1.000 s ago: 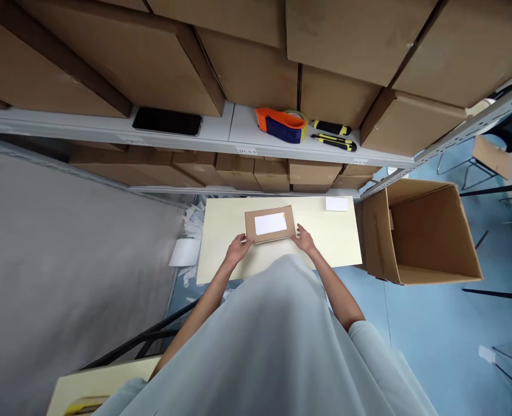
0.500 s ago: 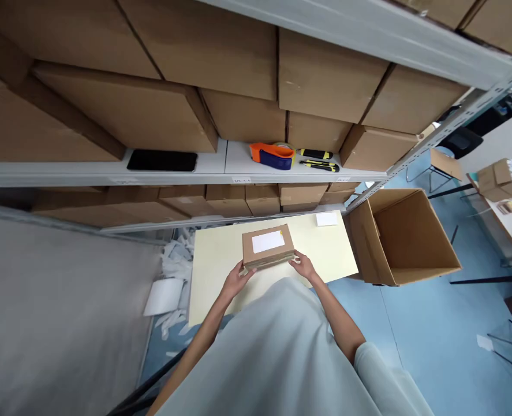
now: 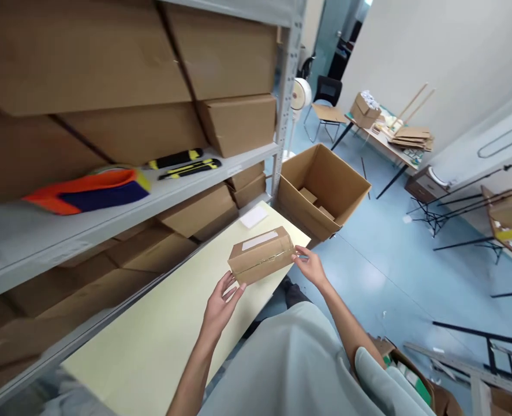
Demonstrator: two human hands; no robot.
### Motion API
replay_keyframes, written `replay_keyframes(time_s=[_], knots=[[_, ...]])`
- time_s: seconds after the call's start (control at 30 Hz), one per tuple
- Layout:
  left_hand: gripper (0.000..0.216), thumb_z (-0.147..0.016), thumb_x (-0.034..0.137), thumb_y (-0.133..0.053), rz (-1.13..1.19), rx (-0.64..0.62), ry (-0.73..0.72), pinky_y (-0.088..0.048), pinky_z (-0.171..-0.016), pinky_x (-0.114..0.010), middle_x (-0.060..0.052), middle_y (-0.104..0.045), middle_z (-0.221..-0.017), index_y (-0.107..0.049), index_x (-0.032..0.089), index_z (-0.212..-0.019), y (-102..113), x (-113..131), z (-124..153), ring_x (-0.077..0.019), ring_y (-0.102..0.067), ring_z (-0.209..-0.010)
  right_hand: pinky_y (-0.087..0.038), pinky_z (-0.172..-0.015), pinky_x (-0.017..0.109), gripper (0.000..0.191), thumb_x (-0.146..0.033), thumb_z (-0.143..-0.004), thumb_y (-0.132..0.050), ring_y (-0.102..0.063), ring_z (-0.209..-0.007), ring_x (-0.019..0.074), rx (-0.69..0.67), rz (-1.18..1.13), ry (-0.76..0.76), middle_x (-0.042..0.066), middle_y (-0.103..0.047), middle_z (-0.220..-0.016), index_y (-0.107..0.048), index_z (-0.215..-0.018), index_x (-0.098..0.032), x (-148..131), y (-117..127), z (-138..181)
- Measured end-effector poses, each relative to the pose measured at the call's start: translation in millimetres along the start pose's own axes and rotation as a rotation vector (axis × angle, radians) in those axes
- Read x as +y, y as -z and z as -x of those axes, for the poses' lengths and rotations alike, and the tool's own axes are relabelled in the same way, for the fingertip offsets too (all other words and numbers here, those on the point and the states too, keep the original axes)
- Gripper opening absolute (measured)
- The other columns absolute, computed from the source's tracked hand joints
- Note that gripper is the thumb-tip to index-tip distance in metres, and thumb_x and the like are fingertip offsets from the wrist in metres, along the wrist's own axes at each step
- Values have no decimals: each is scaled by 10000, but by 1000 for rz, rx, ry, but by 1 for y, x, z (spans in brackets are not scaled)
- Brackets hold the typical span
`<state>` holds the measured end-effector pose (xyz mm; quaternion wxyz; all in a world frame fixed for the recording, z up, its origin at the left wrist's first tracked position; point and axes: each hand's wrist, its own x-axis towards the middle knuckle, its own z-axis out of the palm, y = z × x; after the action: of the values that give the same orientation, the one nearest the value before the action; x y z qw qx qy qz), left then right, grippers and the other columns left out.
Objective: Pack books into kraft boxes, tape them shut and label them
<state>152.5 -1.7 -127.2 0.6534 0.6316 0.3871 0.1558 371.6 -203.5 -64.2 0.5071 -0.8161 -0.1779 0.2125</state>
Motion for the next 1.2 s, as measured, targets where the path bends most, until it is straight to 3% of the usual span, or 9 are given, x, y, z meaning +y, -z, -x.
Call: replay_keyframes(time_s=[0.1, 0.23, 0.37, 0.53, 0.7, 0.97, 1.2], knots=[[732, -878, 522, -774, -30, -102, -60, -568, -1182, -500, -137, -610, -1592, -558, 282, -1535, -43, 32, -6, -322, -611, -1461, -662, -1035, 491, 543, -581, -880, -751, -755, -1256, 336, 126, -46, -15, 128, -789, -1354, -798, -1283, -220, 8, 45, 5], [718, -902, 545, -755, -90, -127, -93, -570, -1184, -489, -119, -614, -1594, -561, 299, -1548, -100, 68, -18, -307, -615, -1457, -671, -1015, 489, 504, -599, -874, -757, -769, -1223, 333, 206, -112, -42, 117, -811, -1305, -821, -1215, -233, 26, 101, -13], [641, -902, 555, -760, -125, -75, -59, -584, -1171, -494, -112, -656, -1550, -630, 294, -1473, -154, 85, -39, -316, -634, -1438, -669, -1009, 493, 424, -553, -905, -737, -788, -1180, 328, 161, -188, -59, 108, -830, -1255, -837, -1165, -234, 46, 148, -43], [572, -890, 514, -773, -171, -16, 61, -569, -1186, -535, -121, -716, -1469, -683, 263, -1396, -224, 94, -73, -328, -658, -1408, -660, -1033, 494, 350, -490, -927, -740, -743, -1296, 336, 107, -236, -91, 88, -799, -1342, -848, -1171, -263, 65, 196, -73], [691, -897, 475, -776, -201, 26, 100, -535, -1221, -527, -152, -648, -1561, -606, 225, -1519, -285, 116, -97, -331, -624, -1453, -639, -1070, 510, 342, -500, -936, -747, -710, -1352, 338, 116, -241, -138, 86, -761, -1418, -846, -1178, -279, 83, 234, -101], [629, -931, 519, -746, -264, -48, 28, -532, -1233, -493, -91, -643, -1577, -650, 274, -1502, -327, 157, -140, -306, -632, -1440, -634, -1067, 485, 318, -505, -928, -750, -670, -1411, 354, 166, -257, -233, 123, -758, -1416, -862, -1096, -258, 97, 251, -149], [646, -961, 477, -704, -257, -243, -40, -529, -1226, -456, -85, -630, -1590, -599, 255, -1559, -352, 173, -198, -287, -622, -1439, -637, -1070, 512, 382, -565, -921, -748, -675, -1402, 375, 309, -159, -291, 142, -747, -1426, -866, -1067, -232, 91, 259, -181]])
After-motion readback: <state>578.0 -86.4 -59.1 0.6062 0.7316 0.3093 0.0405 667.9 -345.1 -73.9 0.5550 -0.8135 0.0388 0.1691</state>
